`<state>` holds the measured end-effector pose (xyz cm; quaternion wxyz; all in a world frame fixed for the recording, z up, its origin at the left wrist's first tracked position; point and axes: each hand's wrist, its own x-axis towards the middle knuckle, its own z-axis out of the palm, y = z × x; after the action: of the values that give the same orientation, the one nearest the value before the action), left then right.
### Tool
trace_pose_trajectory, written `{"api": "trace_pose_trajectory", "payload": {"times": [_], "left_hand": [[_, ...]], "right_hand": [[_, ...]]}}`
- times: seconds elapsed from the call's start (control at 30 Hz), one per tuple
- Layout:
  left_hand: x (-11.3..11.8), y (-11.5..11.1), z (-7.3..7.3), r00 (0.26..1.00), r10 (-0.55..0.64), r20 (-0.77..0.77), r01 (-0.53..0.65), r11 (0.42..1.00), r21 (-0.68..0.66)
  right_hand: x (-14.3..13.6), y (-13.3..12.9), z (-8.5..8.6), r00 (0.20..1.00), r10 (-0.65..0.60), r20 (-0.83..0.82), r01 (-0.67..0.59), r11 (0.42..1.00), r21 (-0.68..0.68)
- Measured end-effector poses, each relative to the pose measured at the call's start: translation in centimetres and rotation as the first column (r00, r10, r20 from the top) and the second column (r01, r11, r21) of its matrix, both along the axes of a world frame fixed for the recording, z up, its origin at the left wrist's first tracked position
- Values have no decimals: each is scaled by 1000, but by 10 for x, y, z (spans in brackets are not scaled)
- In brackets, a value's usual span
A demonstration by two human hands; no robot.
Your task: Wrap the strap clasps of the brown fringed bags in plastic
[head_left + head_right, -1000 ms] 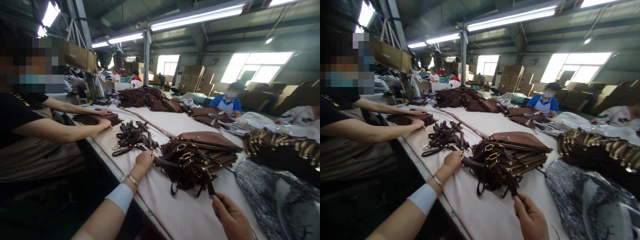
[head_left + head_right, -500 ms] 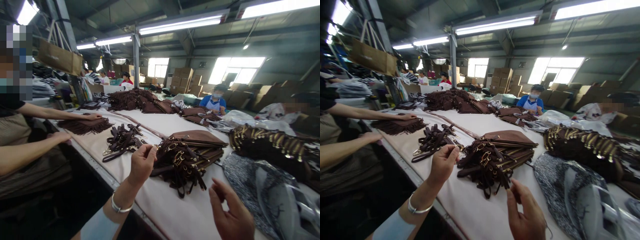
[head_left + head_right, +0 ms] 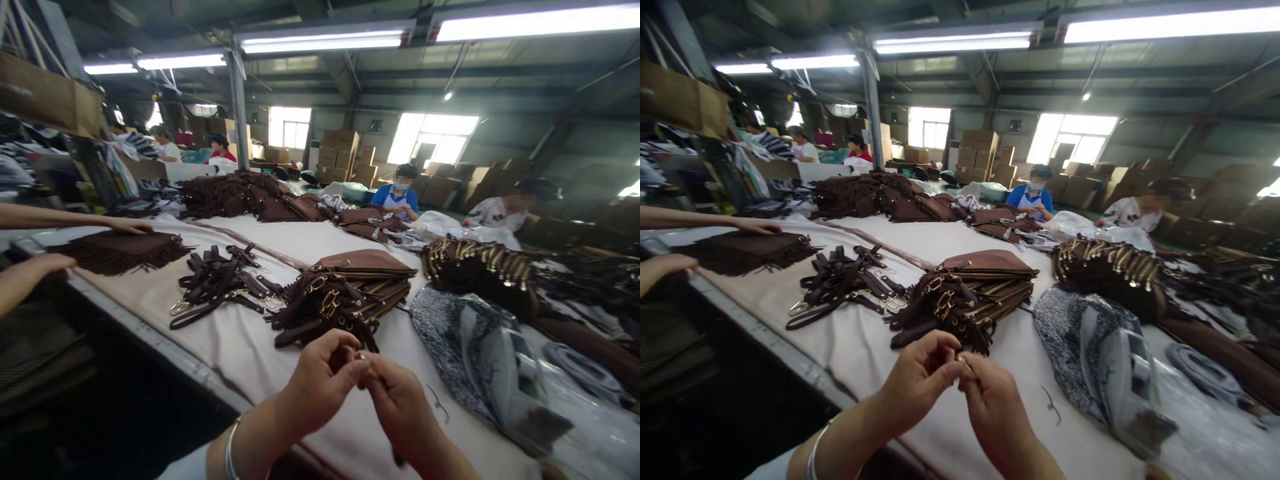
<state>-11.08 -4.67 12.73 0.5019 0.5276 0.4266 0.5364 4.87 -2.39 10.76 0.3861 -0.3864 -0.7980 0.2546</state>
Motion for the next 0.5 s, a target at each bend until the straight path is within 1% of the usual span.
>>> {"api": "trace_pose_trajectory", "payload": {"times": [0.03,0.07,0.1,0.13,0.17,0.2,0.23,0.27,0.3,0.33,0.4,0.5], "left_hand": [[-1,2,-5,998,-1,-59,2,1000,24],[-2,3,-9,993,-10,-119,13,999,31],[-3,4,-12,985,-25,-170,29,999,20],[-3,6,-15,978,-34,-206,33,999,-6],[-4,8,-18,976,-31,-216,22,999,-45],[-3,10,-20,981,-21,-195,2,995,-102],[-3,12,-22,990,-8,-143,-17,985,-172],[-2,15,-24,997,11,-71,-29,969,-245],[-1,17,-26,999,31,8,-27,951,-308],[0,19,-28,996,43,84,-10,935,-355],[1,23,-31,980,49,192,31,917,-397],[2,25,-32,971,53,232,49,910,-412]], "right_hand": [[2,0,-2,999,51,1,-51,987,-153],[4,-1,-3,995,99,-8,-97,950,-298],[5,-1,-4,991,132,-26,-131,901,-414],[6,-1,-6,989,140,-42,-143,863,-484],[7,-1,-7,991,127,-47,-134,853,-505],[8,0,-7,995,98,-36,-104,872,-479],[8,1,-8,998,60,-13,-60,910,-410],[9,2,-8,1000,21,16,-15,950,-312],[9,3,-8,999,-6,47,16,977,-211],[10,4,-9,997,-19,76,28,992,-125],[10,6,-10,992,-23,122,23,1000,5],[9,8,-15,984,-33,176,1,984,177]]}}
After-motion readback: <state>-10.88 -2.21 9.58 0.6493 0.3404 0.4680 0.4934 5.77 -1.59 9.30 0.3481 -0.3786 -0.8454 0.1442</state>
